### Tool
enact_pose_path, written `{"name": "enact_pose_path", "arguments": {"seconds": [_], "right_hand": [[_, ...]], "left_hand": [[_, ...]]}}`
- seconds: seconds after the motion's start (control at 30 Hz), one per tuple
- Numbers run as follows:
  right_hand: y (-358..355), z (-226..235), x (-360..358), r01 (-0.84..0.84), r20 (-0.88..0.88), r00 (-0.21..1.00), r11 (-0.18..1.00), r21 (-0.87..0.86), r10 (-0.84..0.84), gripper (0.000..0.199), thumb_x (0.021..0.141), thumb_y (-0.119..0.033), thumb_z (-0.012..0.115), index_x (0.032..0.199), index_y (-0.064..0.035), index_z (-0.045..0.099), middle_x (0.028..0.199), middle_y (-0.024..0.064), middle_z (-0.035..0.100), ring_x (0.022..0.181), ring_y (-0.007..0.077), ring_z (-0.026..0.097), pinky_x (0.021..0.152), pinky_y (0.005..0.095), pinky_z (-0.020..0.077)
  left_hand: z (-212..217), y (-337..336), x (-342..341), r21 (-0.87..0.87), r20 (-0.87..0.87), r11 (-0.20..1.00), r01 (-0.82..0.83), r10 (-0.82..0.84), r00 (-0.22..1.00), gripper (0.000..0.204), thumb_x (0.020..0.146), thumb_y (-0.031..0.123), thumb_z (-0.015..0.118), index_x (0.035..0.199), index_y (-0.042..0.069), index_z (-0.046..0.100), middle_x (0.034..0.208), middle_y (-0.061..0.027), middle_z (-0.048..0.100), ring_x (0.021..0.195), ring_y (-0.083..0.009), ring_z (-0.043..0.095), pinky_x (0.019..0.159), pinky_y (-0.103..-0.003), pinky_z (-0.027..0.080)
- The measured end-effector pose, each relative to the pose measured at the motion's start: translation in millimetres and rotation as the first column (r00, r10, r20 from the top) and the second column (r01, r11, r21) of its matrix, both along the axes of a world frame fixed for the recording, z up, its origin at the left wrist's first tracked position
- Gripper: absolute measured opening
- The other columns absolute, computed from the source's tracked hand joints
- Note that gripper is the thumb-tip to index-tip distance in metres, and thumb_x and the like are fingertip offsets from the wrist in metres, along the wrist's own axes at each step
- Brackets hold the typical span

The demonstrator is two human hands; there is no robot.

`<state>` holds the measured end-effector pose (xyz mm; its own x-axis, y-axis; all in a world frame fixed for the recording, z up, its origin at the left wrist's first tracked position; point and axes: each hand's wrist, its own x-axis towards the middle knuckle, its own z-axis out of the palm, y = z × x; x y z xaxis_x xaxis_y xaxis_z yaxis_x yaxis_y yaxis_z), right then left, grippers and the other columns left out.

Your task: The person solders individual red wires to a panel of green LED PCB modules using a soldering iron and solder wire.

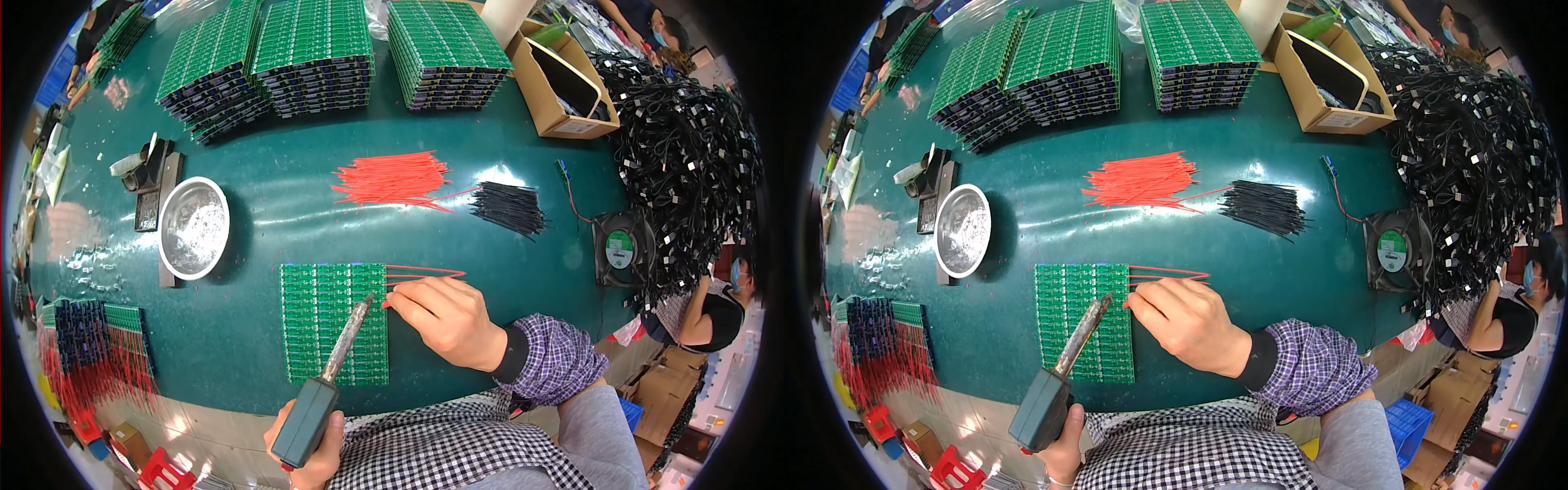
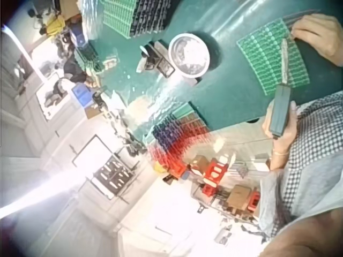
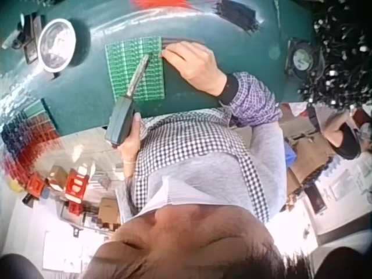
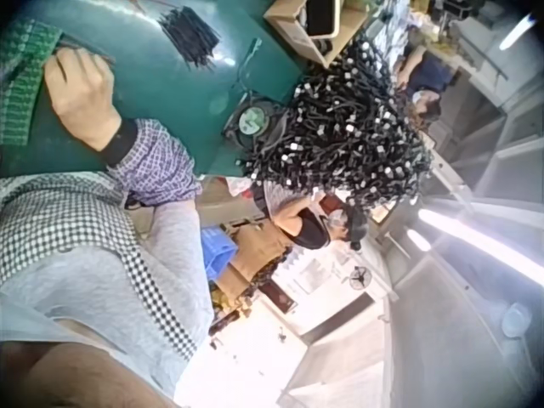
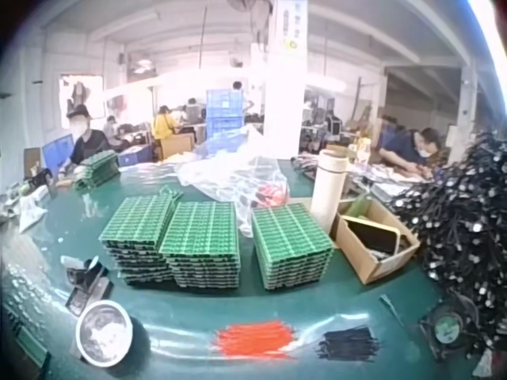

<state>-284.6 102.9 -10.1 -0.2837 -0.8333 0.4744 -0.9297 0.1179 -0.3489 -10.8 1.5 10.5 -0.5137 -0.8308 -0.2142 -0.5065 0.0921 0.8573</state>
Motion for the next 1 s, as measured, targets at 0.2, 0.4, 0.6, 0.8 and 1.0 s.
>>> {"name": "enact_pose_path", "arguments": {"seconds": [0.2, 0.4, 0.6, 0.8, 1.0], "right_hand": [[4.5, 5.3, 5.3, -0.039, 0.000, 0.999, 0.977, -0.208, 0.040, 0.025, 0.077, -0.006, 0.072, 0.100, 0.0021, 0.070, 0.096, 0.0096, 0.069, 0.076, 0.0205, 0.067, 0.063, 0.0298, 0.0535], [6.4, -4.1, 8.9, -0.040, 0.115, 0.992, 0.996, -0.084, 0.049, 0.026, 0.073, -0.003, 0.072, 0.098, 0.0031, 0.071, 0.092, 0.0109, 0.072, 0.075, 0.0214, 0.070, 0.064, 0.0304, 0.0581], [7.4, -4.4, 9.7, -0.031, 0.078, 0.996, 0.998, -0.059, 0.036, 0.025, 0.074, -0.003, 0.072, 0.098, 0.0035, 0.071, 0.092, 0.0115, 0.072, 0.073, 0.0211, 0.070, 0.063, 0.0302, 0.0582], [7.6, -6.8, 7.8, -0.047, 0.057, 0.997, 0.996, -0.081, 0.052, 0.023, 0.077, -0.004, 0.072, 0.099, 0.0034, 0.069, 0.095, 0.0095, 0.069, 0.073, 0.0181, 0.066, 0.062, 0.0292, 0.0551], [8.5, -4.9, 7.7, -0.051, 0.058, 0.997, 0.997, -0.059, 0.055, 0.024, 0.076, -0.004, 0.071, 0.099, 0.0040, 0.069, 0.095, 0.0097, 0.068, 0.073, 0.0183, 0.066, 0.062, 0.0298, 0.0554]], "left_hand": [[1.6, 1.1, 4.5, -0.018, 0.028, 0.999, -0.038, 0.039, 0.999, 0.035, 0.081, 0.008, 0.084, 0.111, -0.002, 0.068, 0.101, -0.0086, 0.069, 0.089, -0.0190, 0.064, 0.080, -0.033, 0.053], [2.4, -0.5, 8.6, -0.012, 0.029, 1.000, -0.015, 0.015, 0.999, 0.034, 0.082, 0.008, 0.083, 0.111, -0.002, 0.068, 0.101, -0.0089, 0.070, 0.087, -0.0181, 0.064, 0.077, -0.031, 0.053], [5.9, -0.4, 3.9, -0.011, 0.041, 1.000, 0.000, 0.001, 0.999, 0.031, 0.081, 0.008, 0.083, 0.108, -0.002, 0.070, 0.095, -0.0081, 0.071, 0.081, -0.0158, 0.065, 0.074, -0.030, 0.053], [8.7, -2.2, -0.4, 0.006, 0.048, 0.999, 0.033, -0.033, 0.998, 0.030, 0.081, 0.009, 0.084, 0.105, -0.003, 0.071, 0.091, -0.0065, 0.070, 0.077, -0.0142, 0.063, 0.069, -0.029, 0.051], [9.0, -7.6, -5.4, -0.051, 0.003, 0.981, 0.189, -0.189, 0.982, 0.027, 0.081, 0.010, 0.084, 0.102, -0.002, 0.071, 0.089, -0.0054, 0.069, 0.076, -0.0138, 0.062, 0.068, -0.029, 0.050]]}}
